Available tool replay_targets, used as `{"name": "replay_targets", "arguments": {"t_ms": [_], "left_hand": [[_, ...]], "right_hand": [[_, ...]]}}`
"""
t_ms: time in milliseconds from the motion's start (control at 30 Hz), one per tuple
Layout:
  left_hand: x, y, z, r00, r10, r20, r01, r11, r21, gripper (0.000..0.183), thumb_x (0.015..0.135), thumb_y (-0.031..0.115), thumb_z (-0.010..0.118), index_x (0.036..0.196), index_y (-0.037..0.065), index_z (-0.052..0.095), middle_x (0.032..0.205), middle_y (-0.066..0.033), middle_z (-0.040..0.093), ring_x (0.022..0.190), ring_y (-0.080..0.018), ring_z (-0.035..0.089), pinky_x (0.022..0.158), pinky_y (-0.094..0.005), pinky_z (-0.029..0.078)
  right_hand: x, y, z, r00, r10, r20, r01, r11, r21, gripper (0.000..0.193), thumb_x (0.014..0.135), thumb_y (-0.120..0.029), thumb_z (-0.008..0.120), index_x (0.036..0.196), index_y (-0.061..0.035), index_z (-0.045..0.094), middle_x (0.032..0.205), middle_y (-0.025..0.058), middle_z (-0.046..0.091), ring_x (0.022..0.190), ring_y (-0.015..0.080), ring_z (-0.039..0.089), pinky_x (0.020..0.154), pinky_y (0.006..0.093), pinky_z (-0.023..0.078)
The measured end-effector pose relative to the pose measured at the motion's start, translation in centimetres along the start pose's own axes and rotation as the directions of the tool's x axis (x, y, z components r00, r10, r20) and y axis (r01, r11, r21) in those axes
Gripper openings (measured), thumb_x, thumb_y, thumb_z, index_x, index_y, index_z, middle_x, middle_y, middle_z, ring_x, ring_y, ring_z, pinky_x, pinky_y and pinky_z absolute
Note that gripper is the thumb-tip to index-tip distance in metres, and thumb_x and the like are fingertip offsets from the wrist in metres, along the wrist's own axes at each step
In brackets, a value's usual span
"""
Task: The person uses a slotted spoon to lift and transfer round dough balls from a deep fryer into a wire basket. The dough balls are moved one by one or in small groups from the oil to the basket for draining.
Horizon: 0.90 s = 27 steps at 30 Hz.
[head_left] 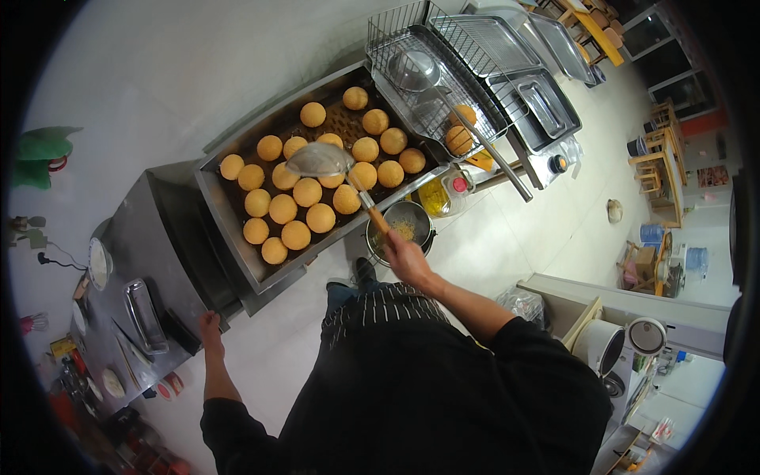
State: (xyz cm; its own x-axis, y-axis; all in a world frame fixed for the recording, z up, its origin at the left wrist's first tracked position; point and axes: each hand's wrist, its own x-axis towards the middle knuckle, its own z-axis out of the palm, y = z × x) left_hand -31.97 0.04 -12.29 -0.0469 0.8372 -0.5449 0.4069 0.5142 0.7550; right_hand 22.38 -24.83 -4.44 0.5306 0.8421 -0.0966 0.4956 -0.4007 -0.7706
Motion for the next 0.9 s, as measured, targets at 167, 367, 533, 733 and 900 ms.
{"name": "replay_targets", "arguments": {"t_ms": [167, 367, 533, 733, 900], "left_hand": [[0.3, 0.0, -0.1, 0.999, 0.040, 0.024, -0.041, 0.998, 0.045, 0.024, 0.089, 0.018, 0.063, 0.112, 0.013, 0.058, 0.094, 0.0042, 0.052, 0.083, -0.0091, 0.046, 0.072, -0.0266, 0.036], [0.0, 0.0, -0.1, 0.999, 0.035, 0.022, -0.035, 0.999, 0.025, 0.023, 0.089, 0.017, 0.063, 0.111, 0.012, 0.058, 0.095, 0.0028, 0.053, 0.086, -0.0095, 0.047, 0.075, -0.0259, 0.036], [-0.4, 0.3, 0.0, 1.000, -0.003, -0.003, 0.003, 1.000, -0.026, 0.021, 0.090, 0.014, 0.062, 0.109, 0.008, 0.058, 0.097, 0.0003, 0.053, 0.091, -0.0109, 0.048, 0.082, -0.0252, 0.038], [-0.6, 0.6, 0.2, 1.000, 0.005, -0.006, -0.005, 1.000, -0.002, 0.025, 0.089, 0.016, 0.063, 0.112, 0.007, 0.058, 0.098, 0.0003, 0.055, 0.089, -0.0112, 0.049, 0.079, -0.0253, 0.039], [-0.6, 0.5, 0.1, 1.000, 0.009, 0.000, -0.009, 0.999, 0.044, 0.027, 0.089, 0.019, 0.063, 0.115, 0.011, 0.059, 0.100, 0.0014, 0.056, 0.088, -0.0106, 0.050, 0.074, -0.0265, 0.038]], "right_hand": [[6.8, 3.2, -4.7, 0.989, 0.024, -0.143, -0.043, 0.991, -0.129, 0.018, 0.095, -0.021, 0.051, 0.103, -0.0056, 0.048, 0.078, 0.0260, 0.061, 0.074, 0.0474, 0.059, 0.065, 0.0540, 0.045], [11.6, 7.7, -7.5, 0.994, 0.016, -0.112, -0.051, 0.945, -0.323, 0.020, 0.094, -0.019, 0.050, 0.105, -0.0038, 0.044, 0.081, 0.0288, 0.062, 0.078, 0.0496, 0.059, 0.067, 0.0577, 0.043], [10.9, 10.9, -7.5, 0.997, 0.058, -0.048, -0.071, 0.934, -0.351, 0.020, 0.095, -0.020, 0.047, 0.106, -0.0031, 0.044, 0.085, 0.0294, 0.061, 0.073, 0.0481, 0.058, 0.063, 0.0559, 0.044], [8.7, 12.6, -9.3, 0.784, 0.510, 0.355, -0.620, 0.609, 0.495, 0.012, 0.100, -0.026, 0.048, 0.103, -0.0154, 0.044, 0.070, -0.0052, 0.037, 0.051, 0.0028, 0.032, 0.040, 0.0193, 0.026], [9.1, 12.6, -6.8, 0.610, 0.410, 0.678, -0.752, 0.032, 0.658, 0.011, 0.101, -0.023, 0.048, 0.098, -0.0177, 0.038, 0.070, -0.0045, 0.036, 0.050, 0.0035, 0.029, 0.038, 0.0161, 0.021]]}}
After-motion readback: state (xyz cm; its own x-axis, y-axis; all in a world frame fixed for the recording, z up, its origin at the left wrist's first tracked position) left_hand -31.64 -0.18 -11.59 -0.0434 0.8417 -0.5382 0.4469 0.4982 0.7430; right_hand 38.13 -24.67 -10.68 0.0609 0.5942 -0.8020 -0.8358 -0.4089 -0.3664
